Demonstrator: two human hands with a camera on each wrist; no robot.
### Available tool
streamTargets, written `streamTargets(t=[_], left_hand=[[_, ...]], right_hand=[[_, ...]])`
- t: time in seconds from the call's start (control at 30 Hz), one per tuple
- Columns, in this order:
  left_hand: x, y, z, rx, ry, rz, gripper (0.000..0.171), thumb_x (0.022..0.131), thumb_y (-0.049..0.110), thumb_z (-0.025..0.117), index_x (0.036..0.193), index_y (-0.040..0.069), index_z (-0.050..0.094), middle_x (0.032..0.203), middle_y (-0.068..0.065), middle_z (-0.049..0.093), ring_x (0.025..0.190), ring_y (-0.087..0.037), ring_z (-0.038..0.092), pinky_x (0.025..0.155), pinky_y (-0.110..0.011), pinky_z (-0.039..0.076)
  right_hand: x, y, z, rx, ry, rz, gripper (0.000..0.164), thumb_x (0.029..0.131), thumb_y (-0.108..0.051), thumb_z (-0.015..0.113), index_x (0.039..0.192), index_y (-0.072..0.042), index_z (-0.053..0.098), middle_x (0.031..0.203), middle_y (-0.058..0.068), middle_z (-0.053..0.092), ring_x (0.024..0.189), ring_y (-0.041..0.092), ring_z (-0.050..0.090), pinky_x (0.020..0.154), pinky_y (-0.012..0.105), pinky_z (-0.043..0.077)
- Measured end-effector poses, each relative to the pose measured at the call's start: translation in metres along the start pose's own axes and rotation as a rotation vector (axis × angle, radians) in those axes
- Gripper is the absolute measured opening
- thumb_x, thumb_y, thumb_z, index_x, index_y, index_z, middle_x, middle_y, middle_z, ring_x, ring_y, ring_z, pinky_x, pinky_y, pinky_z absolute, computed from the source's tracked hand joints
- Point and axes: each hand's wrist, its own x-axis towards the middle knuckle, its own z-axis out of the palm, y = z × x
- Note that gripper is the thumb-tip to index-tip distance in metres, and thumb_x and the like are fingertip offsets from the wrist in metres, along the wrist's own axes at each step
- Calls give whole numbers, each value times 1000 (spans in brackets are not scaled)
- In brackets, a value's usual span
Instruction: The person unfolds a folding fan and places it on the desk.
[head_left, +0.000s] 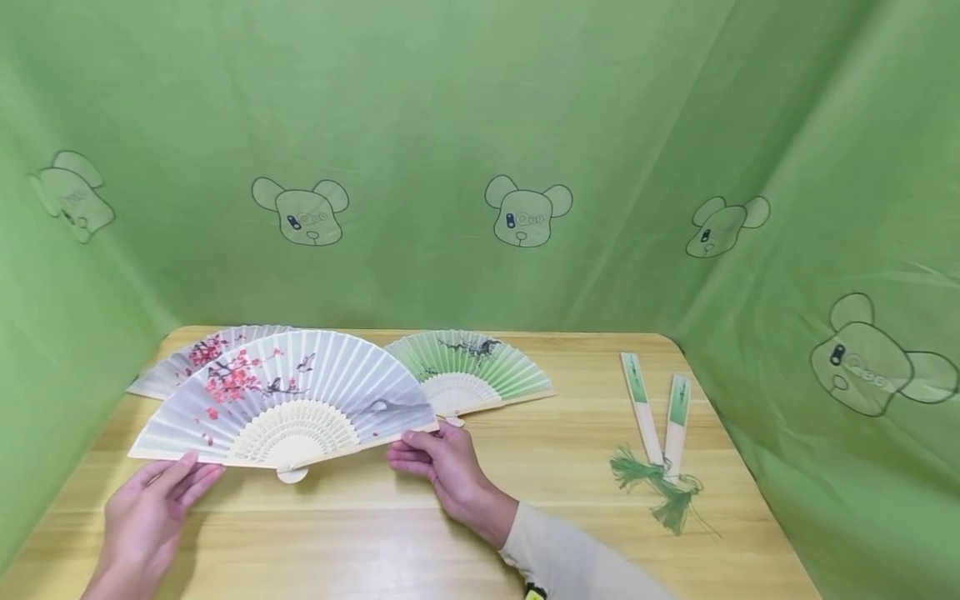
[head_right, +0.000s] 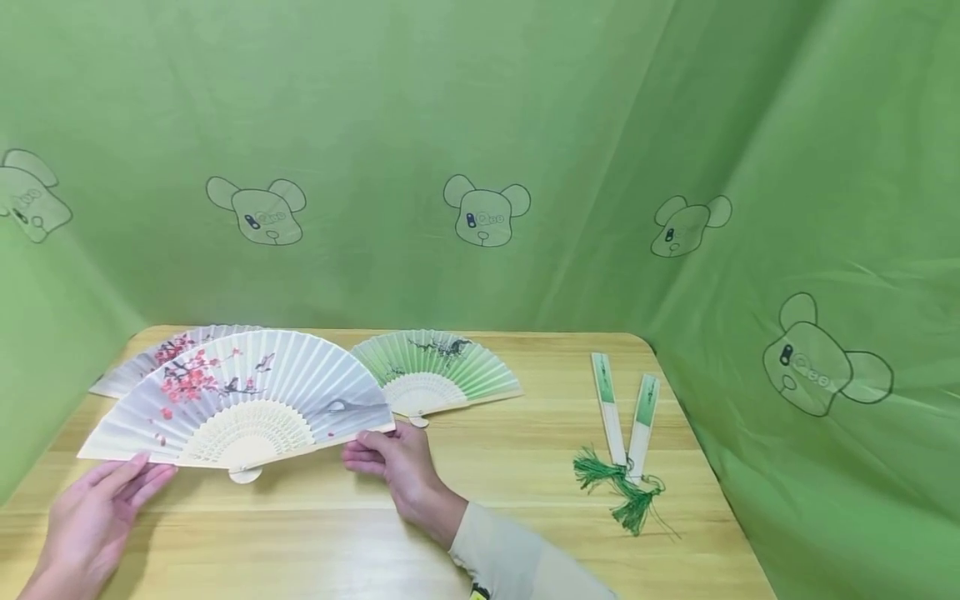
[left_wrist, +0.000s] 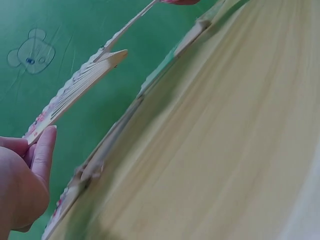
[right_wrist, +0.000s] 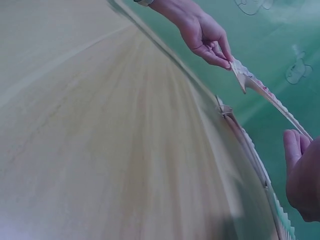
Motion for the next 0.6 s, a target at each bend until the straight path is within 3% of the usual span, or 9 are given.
streamTargets(t=[0.4, 0.6], left_hand=[[-4, 4, -38, 7, -63, -29, 20, 98, -5, 50, 95, 1, 68, 94, -14, 75, 89, -26, 75, 85, -36, 64], [-7, 9, -52, 13, -47, -50, 22, 98, -7, 49, 92, -1, 70, 91, -16, 75, 87, -29, 76, 84, -38, 65]], right_hand=[[-4, 15, 12, -98, -7, 76, 22, 86, -6, 69, 99, 12, 65, 75, 10, 75, 71, 21, 75, 78, 39, 67], [-5, 23, 19, -134, -13, 122, 22, 86, -7, 70, 97, 11, 66, 70, 8, 73, 64, 19, 72, 71, 38, 67]])
